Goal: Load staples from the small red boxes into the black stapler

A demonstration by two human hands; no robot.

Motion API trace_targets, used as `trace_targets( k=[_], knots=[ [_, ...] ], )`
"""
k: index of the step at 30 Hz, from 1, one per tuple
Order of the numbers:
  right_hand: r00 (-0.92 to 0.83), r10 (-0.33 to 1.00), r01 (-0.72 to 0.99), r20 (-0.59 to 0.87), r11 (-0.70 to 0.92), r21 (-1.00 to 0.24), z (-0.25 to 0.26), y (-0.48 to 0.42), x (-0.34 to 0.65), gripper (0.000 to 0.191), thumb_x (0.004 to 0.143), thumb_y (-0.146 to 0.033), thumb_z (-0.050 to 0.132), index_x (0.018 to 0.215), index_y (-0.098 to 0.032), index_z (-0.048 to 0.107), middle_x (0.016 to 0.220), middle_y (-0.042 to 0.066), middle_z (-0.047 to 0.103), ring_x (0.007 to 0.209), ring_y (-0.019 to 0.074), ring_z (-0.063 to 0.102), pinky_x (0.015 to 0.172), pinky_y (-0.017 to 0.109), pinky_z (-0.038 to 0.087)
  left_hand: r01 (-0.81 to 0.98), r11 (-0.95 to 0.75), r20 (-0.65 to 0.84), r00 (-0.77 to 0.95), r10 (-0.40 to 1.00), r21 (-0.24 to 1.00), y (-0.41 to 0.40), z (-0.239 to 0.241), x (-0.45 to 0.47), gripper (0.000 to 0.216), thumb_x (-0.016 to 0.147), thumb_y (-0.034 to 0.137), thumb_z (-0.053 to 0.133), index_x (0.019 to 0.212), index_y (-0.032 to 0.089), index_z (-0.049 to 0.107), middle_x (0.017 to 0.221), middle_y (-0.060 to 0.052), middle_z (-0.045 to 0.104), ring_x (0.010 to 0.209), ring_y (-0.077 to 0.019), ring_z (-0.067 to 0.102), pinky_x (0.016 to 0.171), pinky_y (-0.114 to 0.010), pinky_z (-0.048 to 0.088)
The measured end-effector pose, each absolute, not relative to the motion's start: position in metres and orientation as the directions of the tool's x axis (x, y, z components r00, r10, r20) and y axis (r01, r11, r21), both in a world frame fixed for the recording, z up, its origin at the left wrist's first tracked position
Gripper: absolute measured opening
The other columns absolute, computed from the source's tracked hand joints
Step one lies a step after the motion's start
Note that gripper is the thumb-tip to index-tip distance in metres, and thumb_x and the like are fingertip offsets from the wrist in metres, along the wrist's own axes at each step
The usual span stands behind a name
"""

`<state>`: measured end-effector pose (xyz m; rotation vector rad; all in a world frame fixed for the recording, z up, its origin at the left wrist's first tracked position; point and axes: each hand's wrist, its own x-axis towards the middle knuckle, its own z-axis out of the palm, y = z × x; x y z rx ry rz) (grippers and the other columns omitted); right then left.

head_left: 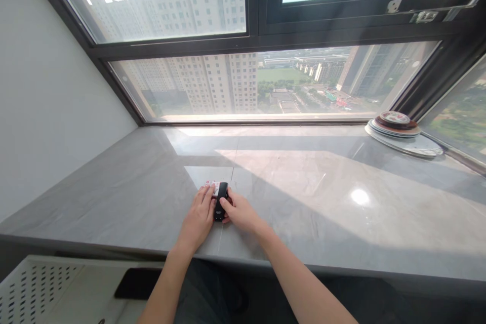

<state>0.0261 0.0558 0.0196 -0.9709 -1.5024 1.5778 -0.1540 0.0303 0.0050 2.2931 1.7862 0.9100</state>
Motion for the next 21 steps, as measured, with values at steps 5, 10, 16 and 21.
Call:
trace_targets(
  k=[5,10,16,21],
  knots=[
    [-0.378,0.926,-0.036,-0.004,-0.019,-0.999,0.011,0.055,0.017,0.052,0.095,-0.054,0.063,0.138,-0.024,0.061,0.087,0.002,0.064,0.069,0.0182,0.065,0.062,0.033,0.061,0.848,-0.319,0.42,0.129,0.898,0.423,0.033,0.006,-0.167,0.049,0.11,0.031,0.033,0.159,0.029,0.04,0.164,-0.006,0.039,0.153,-0.0237,0.034,0.127,-0.05,0.033],
    [-0.263,0.961,0.088,0.088,0.115,-0.989,0.012,0.04,0.015,0.044,0.101,-0.056,0.054,0.129,-0.025,0.067,0.094,0.007,0.067,0.082,0.0231,0.066,0.069,0.034,0.059,0.841,-0.306,0.428,0.1,0.898,0.446,0.034,0.002,-0.16,0.049,0.11,0.031,0.033,0.159,0.029,0.04,0.164,-0.006,0.039,0.154,-0.0235,0.034,0.127,-0.051,0.032],
    [-0.238,0.963,0.126,0.125,0.158,-0.979,0.021,0.041,0.012,0.042,0.104,-0.054,0.047,0.13,-0.026,0.066,0.112,0.011,0.068,0.088,0.0264,0.068,0.07,0.036,0.056,0.845,-0.306,0.448,0.089,0.889,0.439,0.037,-0.002,-0.16,0.049,0.109,0.03,0.035,0.157,0.026,0.042,0.166,-0.007,0.036,0.156,-0.024,0.031,0.128,-0.051,0.031],
    [-0.26,0.961,0.133,0.091,0.129,-0.983,0.02,0.041,0.014,0.041,0.104,-0.054,0.046,0.126,-0.026,0.068,0.105,0.01,0.071,0.082,0.025,0.069,0.067,0.034,0.056,0.839,-0.314,0.443,0.098,0.891,0.445,0.037,0.001,-0.159,0.049,0.109,0.029,0.034,0.156,0.026,0.042,0.166,-0.007,0.037,0.154,-0.0229,0.034,0.128,-0.05,0.032]
  ],
)
